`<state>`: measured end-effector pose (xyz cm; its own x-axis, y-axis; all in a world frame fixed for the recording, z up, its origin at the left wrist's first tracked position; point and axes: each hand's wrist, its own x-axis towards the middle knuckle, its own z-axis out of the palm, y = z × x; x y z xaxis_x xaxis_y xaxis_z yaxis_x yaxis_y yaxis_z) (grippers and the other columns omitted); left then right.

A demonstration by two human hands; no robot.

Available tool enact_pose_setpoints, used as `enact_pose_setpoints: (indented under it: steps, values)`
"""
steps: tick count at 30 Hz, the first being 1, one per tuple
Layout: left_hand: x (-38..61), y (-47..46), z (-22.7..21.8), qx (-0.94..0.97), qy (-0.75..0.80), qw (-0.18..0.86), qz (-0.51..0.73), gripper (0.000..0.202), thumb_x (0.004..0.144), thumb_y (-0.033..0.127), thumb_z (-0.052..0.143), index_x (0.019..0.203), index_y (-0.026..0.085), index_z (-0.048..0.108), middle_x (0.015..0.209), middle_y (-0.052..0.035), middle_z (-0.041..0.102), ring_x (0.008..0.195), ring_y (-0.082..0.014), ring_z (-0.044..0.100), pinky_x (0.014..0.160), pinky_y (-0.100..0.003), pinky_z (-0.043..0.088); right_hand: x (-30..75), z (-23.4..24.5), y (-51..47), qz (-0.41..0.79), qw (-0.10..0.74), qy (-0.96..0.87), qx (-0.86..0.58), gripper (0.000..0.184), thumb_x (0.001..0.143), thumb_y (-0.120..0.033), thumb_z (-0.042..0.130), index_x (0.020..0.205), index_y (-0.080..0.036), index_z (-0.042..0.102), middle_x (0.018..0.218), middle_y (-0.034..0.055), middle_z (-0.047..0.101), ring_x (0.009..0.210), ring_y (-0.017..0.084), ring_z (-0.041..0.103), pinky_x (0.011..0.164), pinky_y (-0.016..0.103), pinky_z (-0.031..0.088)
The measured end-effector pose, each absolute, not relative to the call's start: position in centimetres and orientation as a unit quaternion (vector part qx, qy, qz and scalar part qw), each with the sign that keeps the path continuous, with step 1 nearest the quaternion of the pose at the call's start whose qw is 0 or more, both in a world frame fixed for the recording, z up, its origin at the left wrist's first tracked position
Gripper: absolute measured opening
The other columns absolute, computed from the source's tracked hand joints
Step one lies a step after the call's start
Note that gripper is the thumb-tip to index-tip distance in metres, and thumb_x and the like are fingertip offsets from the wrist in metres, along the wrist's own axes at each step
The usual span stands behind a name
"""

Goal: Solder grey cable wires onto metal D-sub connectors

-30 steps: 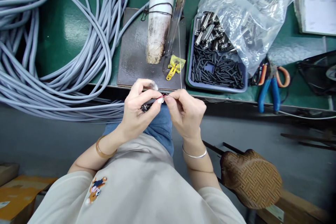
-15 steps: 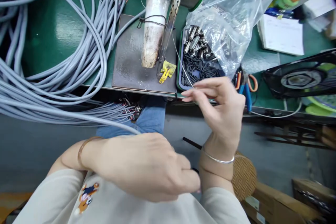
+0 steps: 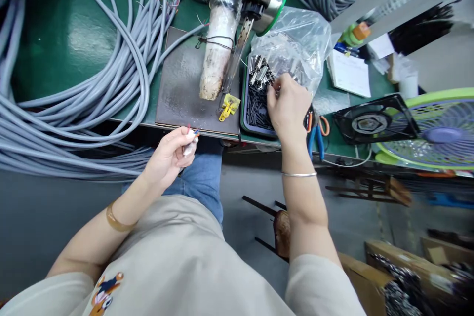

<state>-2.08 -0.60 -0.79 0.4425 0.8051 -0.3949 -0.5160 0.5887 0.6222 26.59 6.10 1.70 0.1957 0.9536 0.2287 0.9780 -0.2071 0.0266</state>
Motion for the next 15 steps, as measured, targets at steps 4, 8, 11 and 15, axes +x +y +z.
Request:
enact_pose_setpoints:
  steps: [4,8,11,15]
  values:
    - [-1.4,-0.8,0.3,0.357,0.339,0.772,0.402,0.018,0.072,0.027,0.077,0.067,0.015,0.064,0.051,0.0037,0.055,0.044,-0.0050,0.042,0.044,-0.018,0.030,26.3,1.5,7.4,-0.068,0.030,-0.611,-0.788,0.021,0.090,-0.018,0.048,0.103,-0.018,0.065,0.111,0.0186,0.069,0.093,0.029,0.063,0.078,0.040,0.042]
    - [-1.4,-1.3,2.6,0.531,0.329,0.661,0.416,0.014,0.074,0.017,0.071,0.062,0.015,0.066,0.062,-0.0012,0.063,0.061,-0.0103,0.055,0.060,-0.023,0.045,27.3,2.3,6.5,-0.059,0.051,-0.610,-0.788,0.019,0.084,-0.011,0.049,0.092,-0.019,0.065,0.100,0.0150,0.071,0.093,0.028,0.065,0.083,0.042,0.045]
    - [-1.6,-1.4,4.1,0.579,0.281,0.661,0.387,0.011,0.077,0.014,0.069,0.065,0.015,0.068,0.061,-0.0004,0.063,0.056,-0.0084,0.049,0.054,-0.022,0.040,28.6,3.2,4.7,-0.031,0.088,-0.627,-0.774,0.011,0.081,-0.014,0.056,0.081,-0.022,0.063,0.089,0.0087,0.072,0.085,0.025,0.067,0.083,0.040,0.048]
    - [-1.5,-1.0,4.2,0.479,0.203,0.783,0.341,0.012,0.079,0.019,0.071,0.069,0.015,0.067,0.058,0.0006,0.060,0.047,-0.0060,0.046,0.043,-0.020,0.033,29.8,3.7,2.6,-0.003,0.074,-0.631,-0.772,0.007,0.078,-0.016,0.063,0.076,-0.023,0.061,0.086,0.0057,0.075,0.080,0.023,0.068,0.081,0.038,0.048]
